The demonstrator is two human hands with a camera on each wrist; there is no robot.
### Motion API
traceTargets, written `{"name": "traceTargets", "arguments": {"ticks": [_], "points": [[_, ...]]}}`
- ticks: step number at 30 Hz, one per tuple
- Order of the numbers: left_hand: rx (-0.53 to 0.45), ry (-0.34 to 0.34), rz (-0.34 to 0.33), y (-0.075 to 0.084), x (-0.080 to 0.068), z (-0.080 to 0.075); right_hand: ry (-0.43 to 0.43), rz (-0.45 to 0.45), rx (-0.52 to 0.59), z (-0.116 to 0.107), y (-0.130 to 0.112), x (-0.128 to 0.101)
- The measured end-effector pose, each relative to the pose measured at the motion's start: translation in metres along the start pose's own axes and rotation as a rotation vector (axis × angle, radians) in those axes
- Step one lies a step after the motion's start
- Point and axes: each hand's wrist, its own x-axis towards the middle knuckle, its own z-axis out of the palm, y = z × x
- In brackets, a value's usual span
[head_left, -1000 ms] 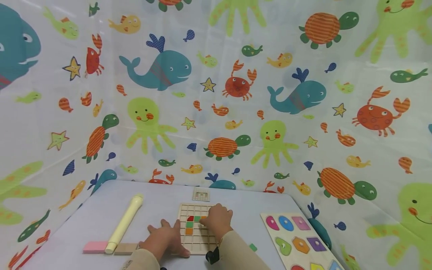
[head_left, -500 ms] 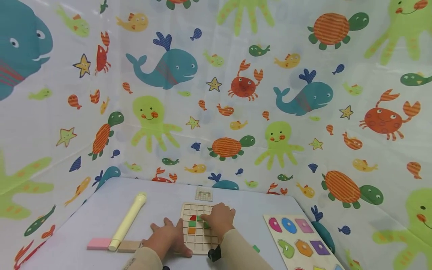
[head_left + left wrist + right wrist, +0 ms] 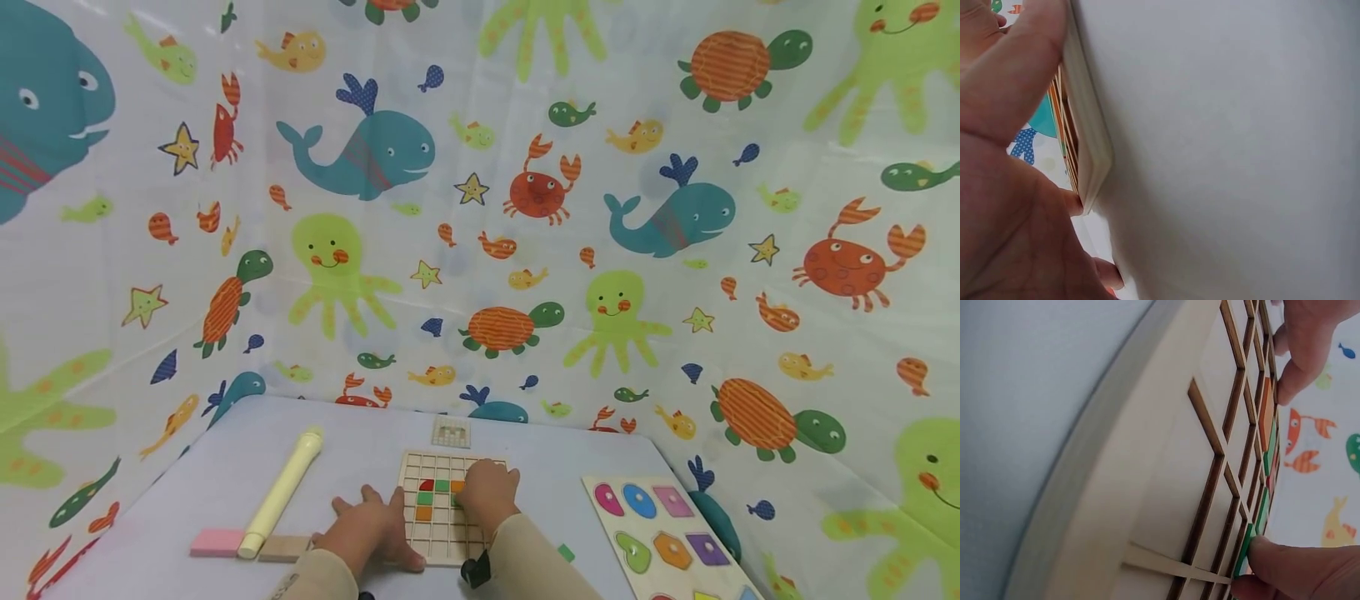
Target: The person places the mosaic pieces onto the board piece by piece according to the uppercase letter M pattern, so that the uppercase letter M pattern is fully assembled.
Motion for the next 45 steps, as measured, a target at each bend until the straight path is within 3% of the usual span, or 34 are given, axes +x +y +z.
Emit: {"name": "traceTargets", "arguments": {"ticks": [8,15,20,25,37,45], "points": [[0.016,0.002,-0.004,0.007,-0.014,-0.004,0.039,0.004,0.006,0.0,0.004,-0.005],[0.029,0.009,0.007,0.007,-0.014,-0.004,0.075,-0.004,0.087,-0.016,0.009,-0.029],[0.036,0.007,0.022,0.007,-0.014,-0.004,0.121,0.014,0.218,-0.024,0.028,-0.053],[0.018,-0.004,0.02,0.004,-0.009,-0.003,0.149,0.088,0.273,-0.027,0.061,-0.069],[0.017,-0.008,0.012,0.001,0.002,-0.001,0.078,0.178,0.215,-0.04,0.136,-0.086],[0.027,-0.009,0.003,0.003,0.002,0.001,-0.074,0.183,0.139,-0.034,0.172,-0.086]]}}
